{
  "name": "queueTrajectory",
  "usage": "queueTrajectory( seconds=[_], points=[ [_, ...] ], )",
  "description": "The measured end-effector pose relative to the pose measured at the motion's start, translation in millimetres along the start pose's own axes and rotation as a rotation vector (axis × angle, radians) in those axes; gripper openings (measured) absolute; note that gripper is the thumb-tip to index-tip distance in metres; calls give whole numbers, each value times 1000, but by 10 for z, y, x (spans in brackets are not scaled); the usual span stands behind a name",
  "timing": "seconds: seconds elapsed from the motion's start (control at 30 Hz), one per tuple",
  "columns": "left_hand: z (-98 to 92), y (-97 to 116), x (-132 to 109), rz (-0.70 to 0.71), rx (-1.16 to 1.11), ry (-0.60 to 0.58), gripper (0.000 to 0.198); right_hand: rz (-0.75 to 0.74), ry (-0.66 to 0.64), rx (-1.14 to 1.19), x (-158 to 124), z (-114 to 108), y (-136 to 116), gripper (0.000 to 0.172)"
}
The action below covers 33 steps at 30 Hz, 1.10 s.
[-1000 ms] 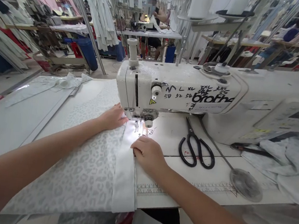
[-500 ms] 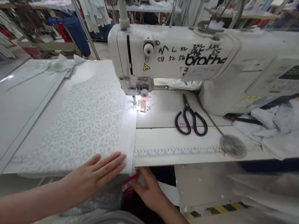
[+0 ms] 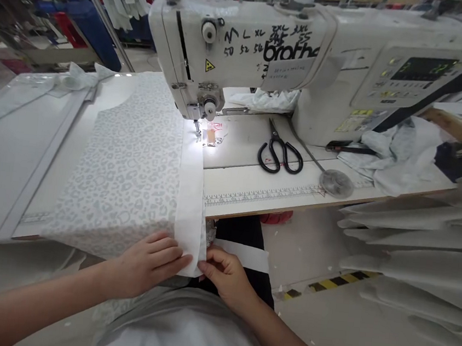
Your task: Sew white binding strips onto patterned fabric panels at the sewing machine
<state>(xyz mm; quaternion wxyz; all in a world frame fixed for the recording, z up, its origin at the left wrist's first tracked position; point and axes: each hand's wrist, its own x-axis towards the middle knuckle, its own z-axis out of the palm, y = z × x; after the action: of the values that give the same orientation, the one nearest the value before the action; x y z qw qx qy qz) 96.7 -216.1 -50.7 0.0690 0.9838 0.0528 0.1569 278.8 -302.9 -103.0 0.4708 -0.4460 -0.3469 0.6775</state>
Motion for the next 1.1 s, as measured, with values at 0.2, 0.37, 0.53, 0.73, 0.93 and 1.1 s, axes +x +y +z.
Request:
queueTrajectory(
  seconds=[0.2,0.37,0.53,0.73,0.93,1.1],
  points=[
    [-22,64,-17,-16,-99,38,19,73,-43,-38,-51,26,-45,34],
    [-4,64,-39,-7,-121,50,22,110,-54,-51,-75,23,-63,39],
    [58,66,-54,-21,-98,76,22,122,-55,18,-46,25,16,39],
    [112,111,-75,-63,-48,133,14,109,-87,32,-40,38,59,35],
    [88,177,-71,-119,-130,133,18,-506,51,-699,-133,-35,-206,14],
    [-44,210,25,-201,-242,153,15,-912,-132,-1231,-54,-23,-370,20]
  ],
)
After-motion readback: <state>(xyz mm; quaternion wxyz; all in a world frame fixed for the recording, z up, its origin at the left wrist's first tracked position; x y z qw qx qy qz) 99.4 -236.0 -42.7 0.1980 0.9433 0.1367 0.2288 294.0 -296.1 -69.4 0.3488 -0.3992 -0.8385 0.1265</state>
